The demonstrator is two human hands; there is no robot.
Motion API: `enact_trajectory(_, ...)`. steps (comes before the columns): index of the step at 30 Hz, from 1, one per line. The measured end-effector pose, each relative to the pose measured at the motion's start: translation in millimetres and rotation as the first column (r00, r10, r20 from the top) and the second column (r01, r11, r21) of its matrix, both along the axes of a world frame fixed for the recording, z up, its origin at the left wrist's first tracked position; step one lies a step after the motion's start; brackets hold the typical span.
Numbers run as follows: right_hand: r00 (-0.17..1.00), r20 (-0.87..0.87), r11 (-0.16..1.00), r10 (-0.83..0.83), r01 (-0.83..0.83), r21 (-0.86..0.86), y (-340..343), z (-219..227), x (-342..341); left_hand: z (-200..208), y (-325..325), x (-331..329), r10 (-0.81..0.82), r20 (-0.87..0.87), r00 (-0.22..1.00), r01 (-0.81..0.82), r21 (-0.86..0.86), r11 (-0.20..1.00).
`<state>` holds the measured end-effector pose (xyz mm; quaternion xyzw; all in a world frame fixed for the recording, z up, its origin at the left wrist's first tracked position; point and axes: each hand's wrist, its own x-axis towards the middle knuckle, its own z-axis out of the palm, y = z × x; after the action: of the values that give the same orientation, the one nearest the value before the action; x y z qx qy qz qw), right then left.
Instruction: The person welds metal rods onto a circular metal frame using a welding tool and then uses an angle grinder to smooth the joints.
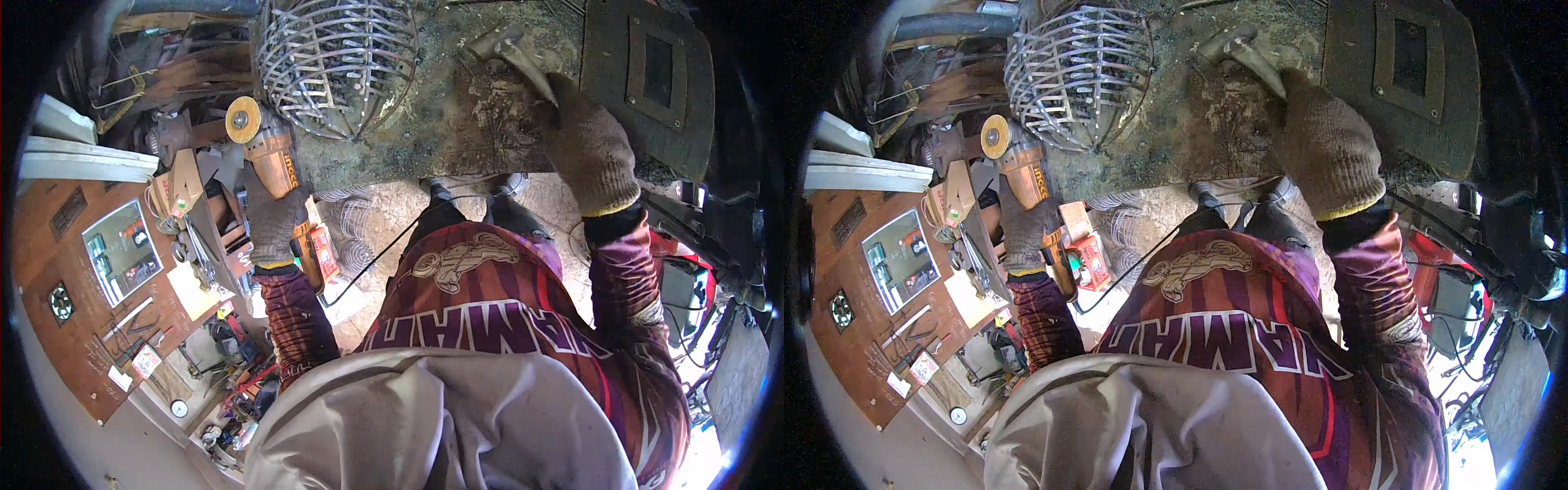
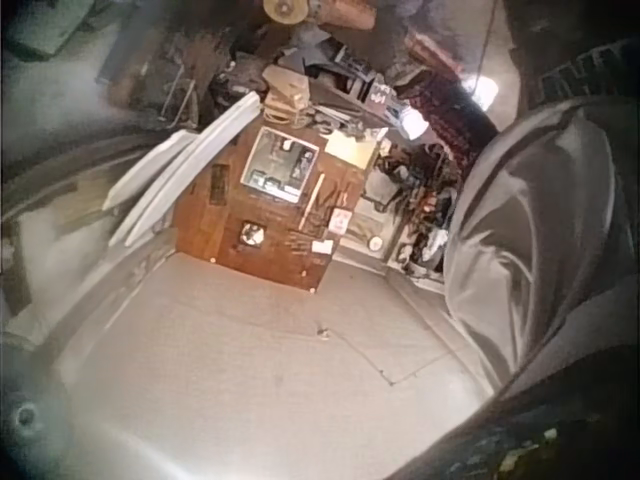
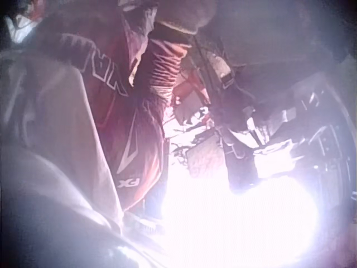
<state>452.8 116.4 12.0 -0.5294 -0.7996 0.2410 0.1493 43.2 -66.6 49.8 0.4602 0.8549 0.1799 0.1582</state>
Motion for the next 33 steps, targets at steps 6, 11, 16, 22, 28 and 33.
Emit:
enact_trajectory(6, 0.992, 0.055, 0.994, -0.112, 0.113, -0.016, -4, 1, -11, -9, -2, -17, -0.009, 0.063, 0.998, 0.008, 0.015, 1.000)
enact_trajectory(11, 0.996, 0.064, 0.998, -0.064, 0.063, 0.020, 0, -7, -9, -4, 4, -7, -0.020, 0.039, 0.999, 0.022, -0.066, 0.998)
enact_trajectory(16, 0.997, 0.053, 0.998, -0.054, 0.053, 0.028, -2, 1, -9, 6, 11, 9, -0.035, 0.140, 0.990, 0.032, 0.024, 0.999)
enact_trajectory(22, 0.992, 0.107, 0.996, -0.068, 0.062, 0.062, -11, 8, -10, -4, 1, 0, 0.083, -0.024, 0.996, -0.084, -0.038, 0.996)
enact_trajectory(28, 0.992, 0.119, 0.998, -0.041, 0.047, -0.048, -6, -1, -12, 17, 17, 31, 0.211, -0.144, 0.967, -0.227, -0.110, 0.968)
enact_trajectory(33, 0.981, 0.093, 0.984, -0.173, 0.177, -0.038, -2, -3, -15, 19, 14, 28, 0.251, -0.134, 0.959, -0.264, -0.090, 0.960)
